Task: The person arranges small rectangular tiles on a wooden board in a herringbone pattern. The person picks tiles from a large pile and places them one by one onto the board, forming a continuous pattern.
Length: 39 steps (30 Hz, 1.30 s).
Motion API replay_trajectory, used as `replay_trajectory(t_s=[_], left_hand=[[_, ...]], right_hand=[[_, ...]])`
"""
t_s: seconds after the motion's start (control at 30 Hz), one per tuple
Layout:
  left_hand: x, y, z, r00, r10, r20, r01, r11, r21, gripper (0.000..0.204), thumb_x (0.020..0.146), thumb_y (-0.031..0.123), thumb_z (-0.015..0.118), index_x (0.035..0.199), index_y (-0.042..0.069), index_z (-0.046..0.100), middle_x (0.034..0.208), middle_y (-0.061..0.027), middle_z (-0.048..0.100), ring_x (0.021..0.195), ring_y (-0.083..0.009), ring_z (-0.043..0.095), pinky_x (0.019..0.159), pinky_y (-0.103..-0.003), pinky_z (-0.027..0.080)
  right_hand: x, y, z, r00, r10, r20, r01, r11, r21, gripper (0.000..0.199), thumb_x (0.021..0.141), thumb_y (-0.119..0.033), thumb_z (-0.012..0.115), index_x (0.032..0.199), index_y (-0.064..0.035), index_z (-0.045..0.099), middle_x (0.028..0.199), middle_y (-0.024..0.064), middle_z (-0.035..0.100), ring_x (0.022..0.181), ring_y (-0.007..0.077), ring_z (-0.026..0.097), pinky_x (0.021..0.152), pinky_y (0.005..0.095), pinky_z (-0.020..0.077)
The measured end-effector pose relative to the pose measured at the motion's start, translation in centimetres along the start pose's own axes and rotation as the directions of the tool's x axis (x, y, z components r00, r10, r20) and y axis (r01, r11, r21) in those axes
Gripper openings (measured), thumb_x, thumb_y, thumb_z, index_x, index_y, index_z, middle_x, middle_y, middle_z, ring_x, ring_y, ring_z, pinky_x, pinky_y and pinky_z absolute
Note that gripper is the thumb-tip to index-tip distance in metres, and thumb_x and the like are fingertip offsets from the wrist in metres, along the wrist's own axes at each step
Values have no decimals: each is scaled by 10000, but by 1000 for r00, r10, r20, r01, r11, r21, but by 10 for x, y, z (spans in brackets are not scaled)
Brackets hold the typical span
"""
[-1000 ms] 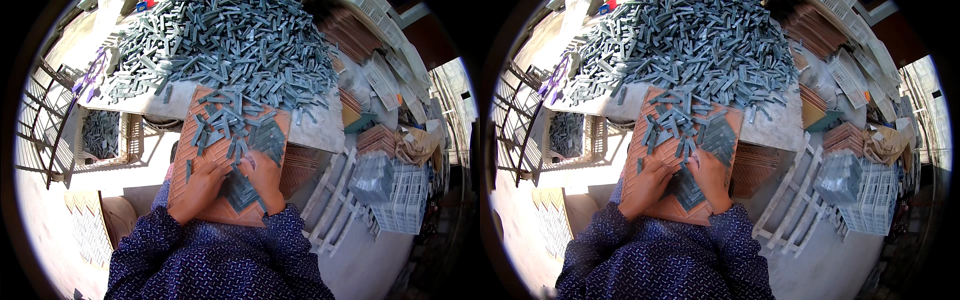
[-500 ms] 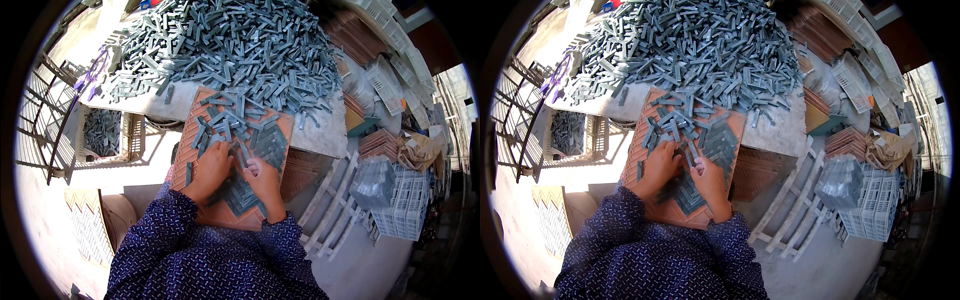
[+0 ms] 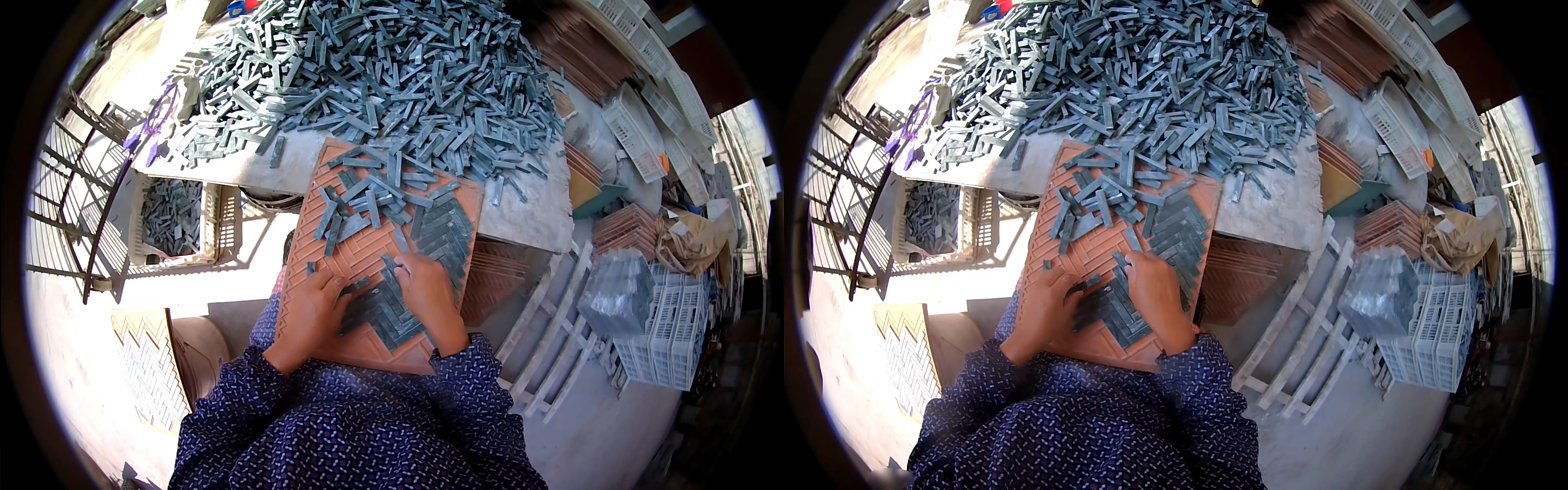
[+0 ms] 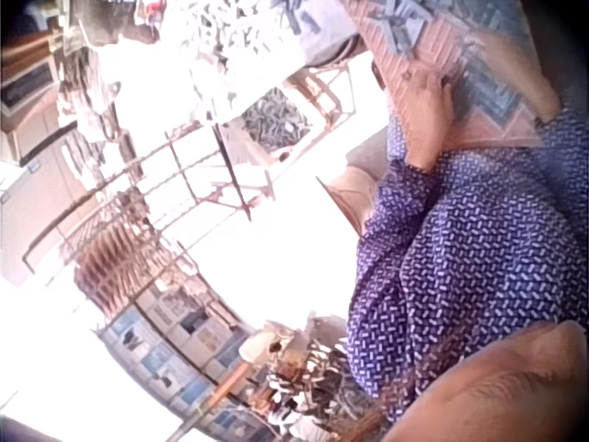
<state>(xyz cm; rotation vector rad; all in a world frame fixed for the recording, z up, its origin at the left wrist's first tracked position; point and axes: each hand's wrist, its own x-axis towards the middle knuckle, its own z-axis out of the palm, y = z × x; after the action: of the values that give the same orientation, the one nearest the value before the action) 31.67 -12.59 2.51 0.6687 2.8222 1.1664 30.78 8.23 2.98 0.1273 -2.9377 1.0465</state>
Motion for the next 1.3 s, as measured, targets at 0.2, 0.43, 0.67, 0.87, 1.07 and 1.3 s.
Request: replay_trajectory(t_s=[0.2, 0.43, 0.67, 0.87, 1.07, 1.3], left_hand=[[-8, -3, 14, 998, 27, -60, -30, 999, -43, 234, 741, 7, 648, 971, 24, 604, 878, -136, 569, 843, -344, 562, 743, -413, 463], [-11, -7, 16, 998, 8, -61, -10, 999, -44, 228, 743, 11, 650, 963, 22, 594, 892, -131, 569, 837, -334, 573, 728, -403, 475], [-6, -4, 25, 998, 27, -60, -28, 1000, -9, 186, 756, 28, 634, 933, 8, 583, 870, -140, 559, 799, -328, 581, 675, -405, 487], [-3, 0, 28, 998, -25, -62, 22, 999, -43, 173, 751, 10, 638, 918, 4, 591, 879, -140, 561, 810, -340, 589, 682, -406, 489], [1, -3, 29, 1000, -6, -16, 5, 999, -47, 169, 747, -6, 640, 909, 5, 593, 923, -144, 570, 830, -355, 591, 701, -410, 486], [-3, -6, 28, 998, -30, -49, 22, 988, -156, 188, 754, 3, 625, 935, 6, 577, 909, -158, 547, 864, -361, 576, 738, -414, 488]], right_hand=[[5, -1, 1, 998, -44, 38, 47, 994, -101, 282, 801, -43, 589, 1083, -42, 598, 1144, 229, 584, 852, 399, 612, 749, 439, 504], [10, 14, -3, 970, -207, 132, 216, 974, -62, 320, 806, -16, 574, 1121, -65, 600, 1185, 218, 566, 911, 384, 608, 769, 420, 509], [10, 11, -18, 988, -145, -59, 149, 987, 60, 253, 797, -19, 619, 1050, -30, 632, 989, 182, 637, 850, 344, 630, 745, 366, 504], [9, 23, -16, 971, -151, -188, 159, 987, 29, 185, 808, -74, 638, 989, -38, 626, 872, 149, 624, 782, 347, 619, 677, 392, 493], [22, 10, 0, 971, -108, -211, 102, 994, -40, 280, 762, -89, 691, 1020, -28, 601, 858, 146, 624, 776, 339, 622, 667, 395, 499], [31, 13, -8, 987, 149, -53, -124, 936, 329, 341, 736, -72, 687, 1050, -15, 568, 823, 145, 647, 733, 330, 635, 643, 408, 504]])
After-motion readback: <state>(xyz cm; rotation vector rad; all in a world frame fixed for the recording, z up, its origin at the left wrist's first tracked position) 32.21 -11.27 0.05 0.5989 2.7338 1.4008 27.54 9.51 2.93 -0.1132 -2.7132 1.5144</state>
